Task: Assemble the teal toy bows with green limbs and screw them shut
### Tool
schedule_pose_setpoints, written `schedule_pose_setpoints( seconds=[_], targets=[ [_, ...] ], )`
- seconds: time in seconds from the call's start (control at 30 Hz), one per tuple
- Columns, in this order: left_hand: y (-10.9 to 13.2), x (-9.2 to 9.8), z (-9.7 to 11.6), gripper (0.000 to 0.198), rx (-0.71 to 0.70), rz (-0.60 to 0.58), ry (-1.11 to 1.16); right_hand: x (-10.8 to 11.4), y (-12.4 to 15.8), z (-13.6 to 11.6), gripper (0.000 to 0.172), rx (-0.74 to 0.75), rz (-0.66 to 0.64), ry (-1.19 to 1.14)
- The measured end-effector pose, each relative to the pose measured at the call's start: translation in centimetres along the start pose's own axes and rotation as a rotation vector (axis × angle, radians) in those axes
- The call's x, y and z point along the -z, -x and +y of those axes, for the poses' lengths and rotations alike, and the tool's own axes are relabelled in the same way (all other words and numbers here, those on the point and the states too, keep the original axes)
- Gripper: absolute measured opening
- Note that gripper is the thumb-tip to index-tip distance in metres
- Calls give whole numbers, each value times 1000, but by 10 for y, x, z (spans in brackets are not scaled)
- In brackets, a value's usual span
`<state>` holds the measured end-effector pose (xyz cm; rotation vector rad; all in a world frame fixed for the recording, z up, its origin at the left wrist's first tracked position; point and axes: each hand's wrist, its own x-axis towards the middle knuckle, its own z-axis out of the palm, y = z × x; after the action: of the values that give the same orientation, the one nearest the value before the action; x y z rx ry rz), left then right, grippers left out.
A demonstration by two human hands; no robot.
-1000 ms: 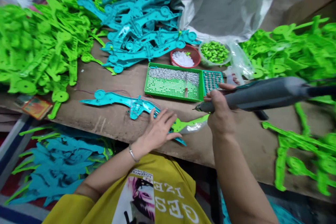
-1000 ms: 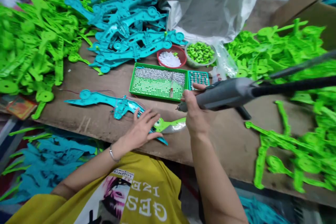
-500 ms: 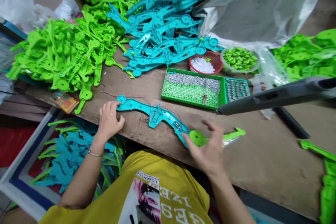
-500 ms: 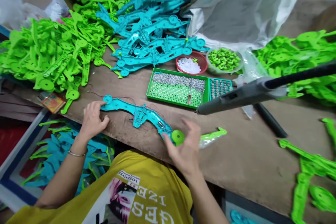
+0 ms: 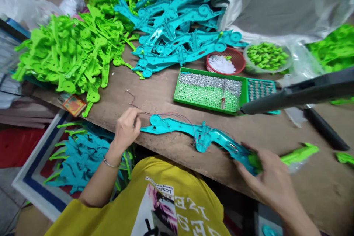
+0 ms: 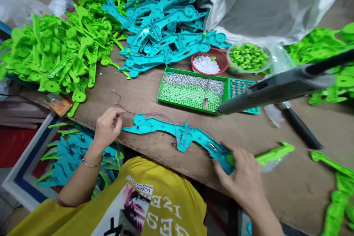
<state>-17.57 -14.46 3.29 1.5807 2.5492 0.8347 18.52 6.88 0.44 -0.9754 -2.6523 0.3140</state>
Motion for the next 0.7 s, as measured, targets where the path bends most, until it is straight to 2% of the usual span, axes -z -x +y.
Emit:
schedule_pose_setpoints(
  seconds=[0.03,0.1,0.2,0.3,0.37,0.43,0.53,0.6,0.7],
  targets=[
    [-6,1,-8,28,33,17,-66,4,0,2,40,16,-2,-1],
    [-18,2,-29,31,85,-28,-171,10,-4,0,38,42,40,-15],
    [-33,2,-59,17,154,-138,-171,18,-14,-13,32,27,168,-36],
    [-42,7,-64,10,148,-175,-159,23,-22,-33,23,29,343,-112],
    [-44,16,-45,11,71,-161,-157,26,-26,-51,25,73,456,-228],
    [-42,32,-9,11,-57,-90,-134,30,-31,-74,36,132,491,-353],
    [-38,58,60,6,-331,-43,-117,40,-45,-116,55,291,425,-428],
    [-38,68,101,13,-518,-135,-25,48,-56,-138,62,353,365,-424],
    [-43,69,138,10,-672,-228,181,59,-68,-149,66,390,192,-497]
  ],
)
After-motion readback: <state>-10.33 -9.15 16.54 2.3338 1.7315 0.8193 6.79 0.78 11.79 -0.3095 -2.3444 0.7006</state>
